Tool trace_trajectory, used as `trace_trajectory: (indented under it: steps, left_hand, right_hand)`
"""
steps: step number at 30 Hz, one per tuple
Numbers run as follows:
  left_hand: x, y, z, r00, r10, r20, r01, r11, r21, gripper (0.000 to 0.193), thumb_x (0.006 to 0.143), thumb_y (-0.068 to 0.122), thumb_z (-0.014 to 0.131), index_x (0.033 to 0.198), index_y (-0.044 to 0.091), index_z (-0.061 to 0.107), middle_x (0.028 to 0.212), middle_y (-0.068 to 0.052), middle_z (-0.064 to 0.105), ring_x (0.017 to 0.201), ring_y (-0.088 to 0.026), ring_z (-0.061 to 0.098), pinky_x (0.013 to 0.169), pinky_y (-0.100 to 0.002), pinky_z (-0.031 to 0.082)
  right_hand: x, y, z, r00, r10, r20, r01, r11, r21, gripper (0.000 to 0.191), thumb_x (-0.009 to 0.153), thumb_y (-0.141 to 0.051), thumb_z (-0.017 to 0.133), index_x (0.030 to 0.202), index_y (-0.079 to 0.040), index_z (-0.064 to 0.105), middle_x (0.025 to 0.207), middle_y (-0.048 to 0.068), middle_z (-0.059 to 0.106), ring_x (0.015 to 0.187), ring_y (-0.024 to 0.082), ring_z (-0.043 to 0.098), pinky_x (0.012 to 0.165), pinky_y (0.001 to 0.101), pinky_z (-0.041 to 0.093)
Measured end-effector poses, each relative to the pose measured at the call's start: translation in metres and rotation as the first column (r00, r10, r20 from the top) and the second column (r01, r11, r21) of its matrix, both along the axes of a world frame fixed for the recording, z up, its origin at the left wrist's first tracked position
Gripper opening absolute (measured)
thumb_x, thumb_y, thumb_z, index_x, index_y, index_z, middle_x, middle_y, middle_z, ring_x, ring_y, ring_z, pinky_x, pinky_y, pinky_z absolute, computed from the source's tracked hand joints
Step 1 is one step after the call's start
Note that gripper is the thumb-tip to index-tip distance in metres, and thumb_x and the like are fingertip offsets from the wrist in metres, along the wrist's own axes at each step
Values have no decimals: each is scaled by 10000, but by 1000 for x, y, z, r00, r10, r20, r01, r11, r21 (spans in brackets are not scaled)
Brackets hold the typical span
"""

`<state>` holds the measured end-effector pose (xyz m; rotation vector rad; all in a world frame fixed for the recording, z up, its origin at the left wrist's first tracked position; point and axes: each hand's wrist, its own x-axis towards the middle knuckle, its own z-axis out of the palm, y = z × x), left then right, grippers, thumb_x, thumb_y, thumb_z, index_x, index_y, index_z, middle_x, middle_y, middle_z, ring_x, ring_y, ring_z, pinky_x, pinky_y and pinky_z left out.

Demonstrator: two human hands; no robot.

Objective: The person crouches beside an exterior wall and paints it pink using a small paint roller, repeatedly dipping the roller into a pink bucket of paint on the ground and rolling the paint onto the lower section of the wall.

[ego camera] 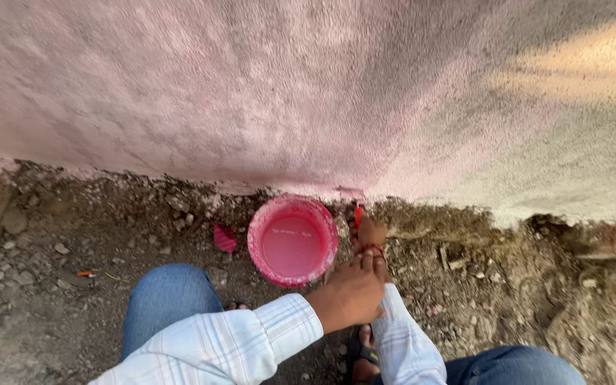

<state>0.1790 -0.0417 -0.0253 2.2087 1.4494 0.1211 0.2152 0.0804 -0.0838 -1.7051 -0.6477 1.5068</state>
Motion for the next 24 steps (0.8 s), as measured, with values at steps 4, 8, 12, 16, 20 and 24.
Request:
trace_trajectory:
  steps: [4,8,12,16,20,24]
  left_hand:
    - [-2,-1,-5,997,-26,-75,17,993,-121,1068,805,449,783,1484,-174,243,1515,-454,246,1346,-544,426,1002,-599,463]
    - [18,-18,21,992,-51,-117,38,993,-109,1152,864,493,755,1496,-283,185,1472,-587,209,1339,-607,433,1090,-595,427]
    - [32,-33,39,992,-3,-128,-11,994,-110,1160,866,481,754,1485,-282,137,1486,-605,99,1329,-663,365,1022,-610,434]
    - [19,-26,26,994,-47,-97,30,986,-163,1145,867,506,737,1521,-202,120,1549,-498,96,1368,-601,356,1055,-618,410]
    - [2,-12,9,986,-120,-119,83,957,-277,1103,845,473,736,1579,-94,139,1665,-332,108,1393,-521,400,1032,-613,467]
    - [3,-13,16,986,-114,-119,88,975,-205,1143,872,538,725,1554,-144,112,1617,-408,76,1375,-539,396,1051,-655,418]
  right_hand:
    - [4,4,0,993,-107,-46,104,992,-75,300,913,-199,702,730,32,646,582,64,631,405,118,477,337,285,315]
    - [8,12,16,962,-202,-185,200,979,-31,241,930,-145,641,796,54,618,642,102,617,447,145,473,377,291,294]
    - [10,15,17,920,-147,-362,157,988,-3,188,953,-142,559,961,43,590,744,103,624,527,140,496,427,304,341]
    - [13,16,-5,858,-101,-503,121,993,7,135,968,-70,536,1072,11,509,781,73,579,584,139,478,465,304,362]
    - [25,17,-24,826,-119,-551,47,989,-143,176,997,-141,502,1114,-18,550,771,47,601,587,119,498,474,266,374]
    - [36,24,-22,783,-26,-622,-23,997,-71,204,1005,-152,486,1102,9,566,711,23,523,536,119,451,449,261,363]
